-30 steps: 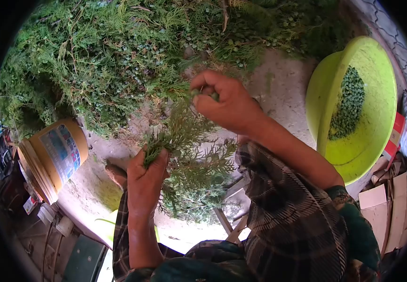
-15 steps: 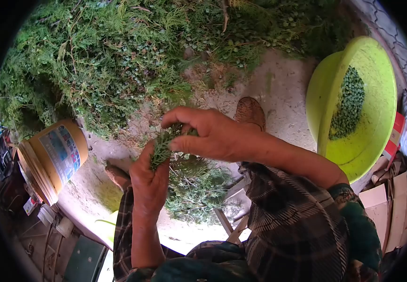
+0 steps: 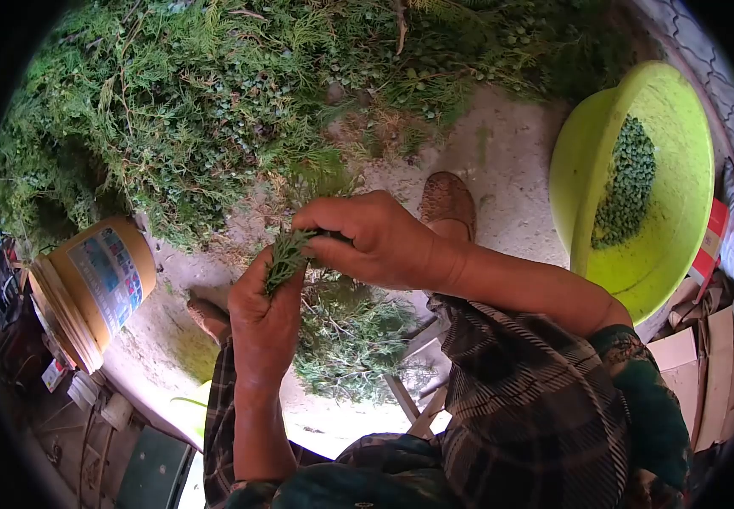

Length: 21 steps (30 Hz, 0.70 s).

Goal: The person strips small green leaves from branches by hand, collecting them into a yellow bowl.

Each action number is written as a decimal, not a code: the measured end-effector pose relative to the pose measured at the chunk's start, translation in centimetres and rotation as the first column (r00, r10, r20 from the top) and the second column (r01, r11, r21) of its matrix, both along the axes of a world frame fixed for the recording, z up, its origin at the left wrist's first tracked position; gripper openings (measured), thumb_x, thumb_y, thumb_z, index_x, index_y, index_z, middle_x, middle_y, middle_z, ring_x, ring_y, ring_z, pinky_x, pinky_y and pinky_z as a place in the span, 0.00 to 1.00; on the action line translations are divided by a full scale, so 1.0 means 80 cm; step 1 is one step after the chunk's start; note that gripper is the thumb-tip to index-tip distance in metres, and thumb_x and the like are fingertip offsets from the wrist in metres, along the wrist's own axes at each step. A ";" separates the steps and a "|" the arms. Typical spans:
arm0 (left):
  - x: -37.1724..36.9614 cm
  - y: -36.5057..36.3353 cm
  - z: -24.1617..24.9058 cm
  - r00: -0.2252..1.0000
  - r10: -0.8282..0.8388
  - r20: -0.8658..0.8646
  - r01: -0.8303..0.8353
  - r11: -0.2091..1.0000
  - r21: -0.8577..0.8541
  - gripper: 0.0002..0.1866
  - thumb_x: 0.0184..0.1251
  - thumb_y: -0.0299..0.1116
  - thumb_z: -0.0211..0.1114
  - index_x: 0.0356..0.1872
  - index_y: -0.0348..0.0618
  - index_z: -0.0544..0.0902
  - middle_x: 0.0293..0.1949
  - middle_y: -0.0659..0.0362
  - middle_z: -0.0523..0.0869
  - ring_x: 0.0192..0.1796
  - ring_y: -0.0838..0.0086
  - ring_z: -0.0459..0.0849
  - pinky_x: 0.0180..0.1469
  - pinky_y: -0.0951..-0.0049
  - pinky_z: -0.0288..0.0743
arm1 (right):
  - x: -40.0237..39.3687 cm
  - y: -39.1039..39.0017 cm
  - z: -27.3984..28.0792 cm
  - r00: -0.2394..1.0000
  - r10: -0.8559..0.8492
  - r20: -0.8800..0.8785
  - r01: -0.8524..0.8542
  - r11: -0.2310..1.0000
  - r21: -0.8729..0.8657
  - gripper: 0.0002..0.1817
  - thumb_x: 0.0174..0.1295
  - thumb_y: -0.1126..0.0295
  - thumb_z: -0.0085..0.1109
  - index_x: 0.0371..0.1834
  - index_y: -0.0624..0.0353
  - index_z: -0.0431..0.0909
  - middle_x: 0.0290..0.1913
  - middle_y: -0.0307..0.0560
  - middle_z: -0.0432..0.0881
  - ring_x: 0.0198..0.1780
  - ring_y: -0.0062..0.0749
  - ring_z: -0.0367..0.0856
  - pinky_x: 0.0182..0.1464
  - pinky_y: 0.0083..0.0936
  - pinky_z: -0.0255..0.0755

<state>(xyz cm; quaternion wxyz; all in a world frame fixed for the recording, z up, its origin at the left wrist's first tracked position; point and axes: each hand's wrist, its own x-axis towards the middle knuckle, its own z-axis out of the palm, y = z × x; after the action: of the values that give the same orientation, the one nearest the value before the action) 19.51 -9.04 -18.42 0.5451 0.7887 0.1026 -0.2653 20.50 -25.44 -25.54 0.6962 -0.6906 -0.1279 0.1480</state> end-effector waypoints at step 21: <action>0.005 -0.005 -0.001 0.933 0.346 -0.096 -0.332 0.933 0.136 0.12 0.67 0.40 0.61 0.37 0.40 0.80 0.26 0.68 0.76 0.26 0.86 0.68 0.27 0.84 0.63 | 0.005 -0.017 -0.013 0.885 0.189 -0.426 -0.115 0.974 0.194 0.17 0.60 0.56 0.61 0.34 0.61 0.78 0.26 0.35 0.75 0.23 0.11 0.66 0.23 0.16 0.60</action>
<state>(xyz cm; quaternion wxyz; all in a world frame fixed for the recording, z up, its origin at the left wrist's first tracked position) 19.91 -9.42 -18.54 0.5283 0.7726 0.2850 -0.2069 20.92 -26.80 -26.61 0.7473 -0.5676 -0.0321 0.3440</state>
